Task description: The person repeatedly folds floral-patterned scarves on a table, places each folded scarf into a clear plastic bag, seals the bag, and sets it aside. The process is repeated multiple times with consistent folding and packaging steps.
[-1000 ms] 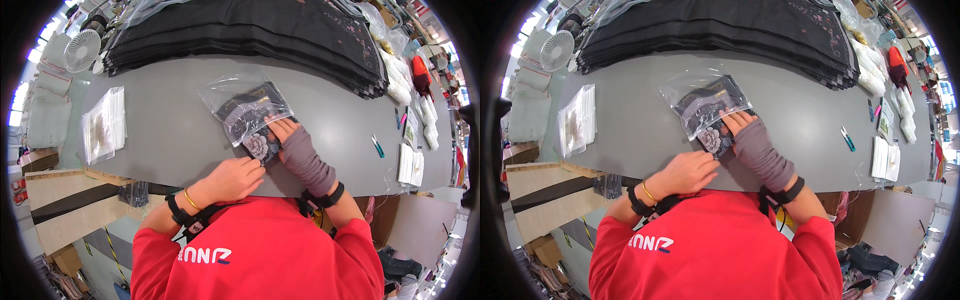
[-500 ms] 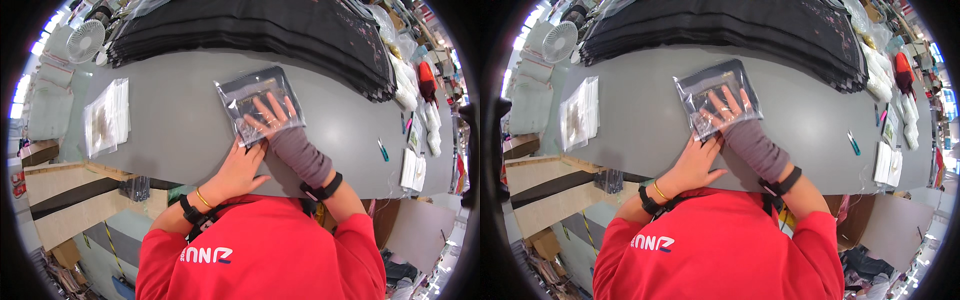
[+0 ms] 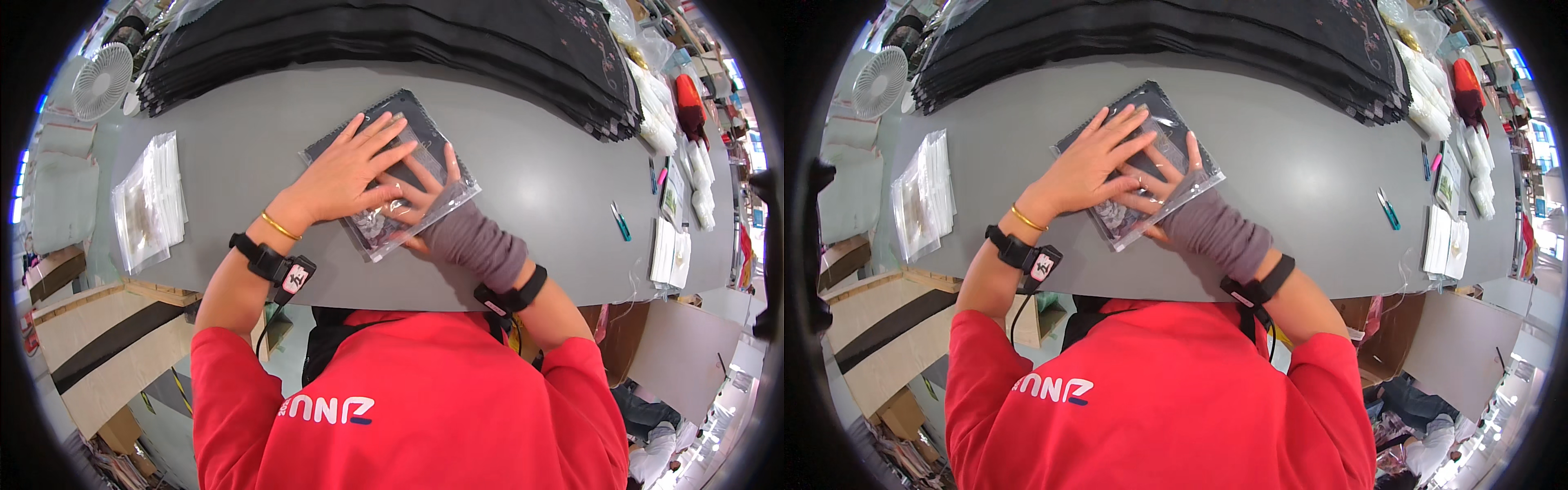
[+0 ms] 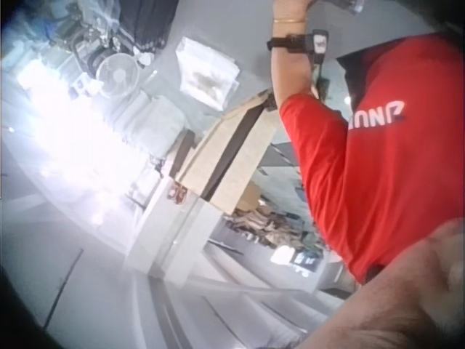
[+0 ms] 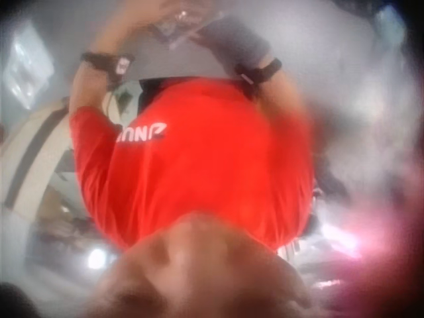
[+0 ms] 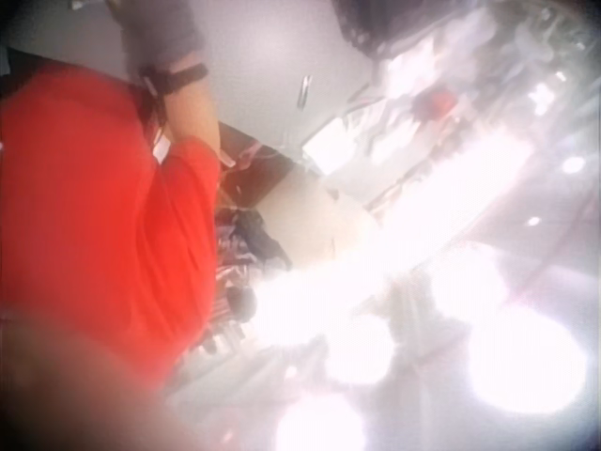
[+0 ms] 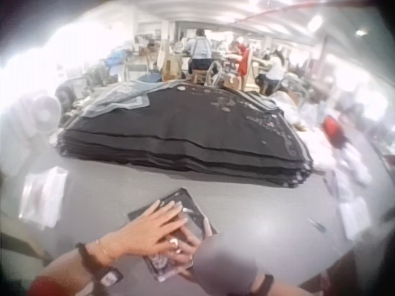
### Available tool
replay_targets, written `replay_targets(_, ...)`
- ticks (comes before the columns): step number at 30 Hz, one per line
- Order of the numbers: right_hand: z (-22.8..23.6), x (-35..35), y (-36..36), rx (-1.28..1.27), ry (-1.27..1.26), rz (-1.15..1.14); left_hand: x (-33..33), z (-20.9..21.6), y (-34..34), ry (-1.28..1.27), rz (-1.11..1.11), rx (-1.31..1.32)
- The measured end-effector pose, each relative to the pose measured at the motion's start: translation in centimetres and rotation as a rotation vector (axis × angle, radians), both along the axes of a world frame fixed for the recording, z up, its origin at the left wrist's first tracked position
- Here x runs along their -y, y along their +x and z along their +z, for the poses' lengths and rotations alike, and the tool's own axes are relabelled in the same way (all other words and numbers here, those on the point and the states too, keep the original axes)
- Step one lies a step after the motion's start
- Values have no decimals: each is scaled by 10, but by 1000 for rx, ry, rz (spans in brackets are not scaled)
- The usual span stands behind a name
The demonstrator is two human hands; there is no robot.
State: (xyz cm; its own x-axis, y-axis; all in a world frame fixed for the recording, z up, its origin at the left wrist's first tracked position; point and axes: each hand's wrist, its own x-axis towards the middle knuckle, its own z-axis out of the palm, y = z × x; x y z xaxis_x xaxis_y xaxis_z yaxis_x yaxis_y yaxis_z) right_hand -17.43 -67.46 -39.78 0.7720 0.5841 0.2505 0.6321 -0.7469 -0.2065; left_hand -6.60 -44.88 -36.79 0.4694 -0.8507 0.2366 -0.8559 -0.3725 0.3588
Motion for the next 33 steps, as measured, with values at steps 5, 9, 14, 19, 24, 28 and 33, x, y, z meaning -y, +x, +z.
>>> replay_targets(5,13,6,-34,-94,-75,-40,0,-29,2,160,-1,84)
replay_targets(9,40,43,-59,-243,-76,-64,3,-24,-2,173,22,96)
replay_targets(14,34,60,-39,-34,66,-207,8,-9,-15,117,11,189)
replay_targets(19,8,54,-20,6,112,-164,-12,12,-65,21,-311,113)
replay_targets(24,22,39,-35,-32,56,41,-20,-6,-97,56,-271,428)
replay_targets(28,28,-7,-31,-18,63,240,-23,-26,-107,6,-170,330)
replay_targets(33,20,-12,-17,74,64,409,-22,-27,-115,-40,-74,335)
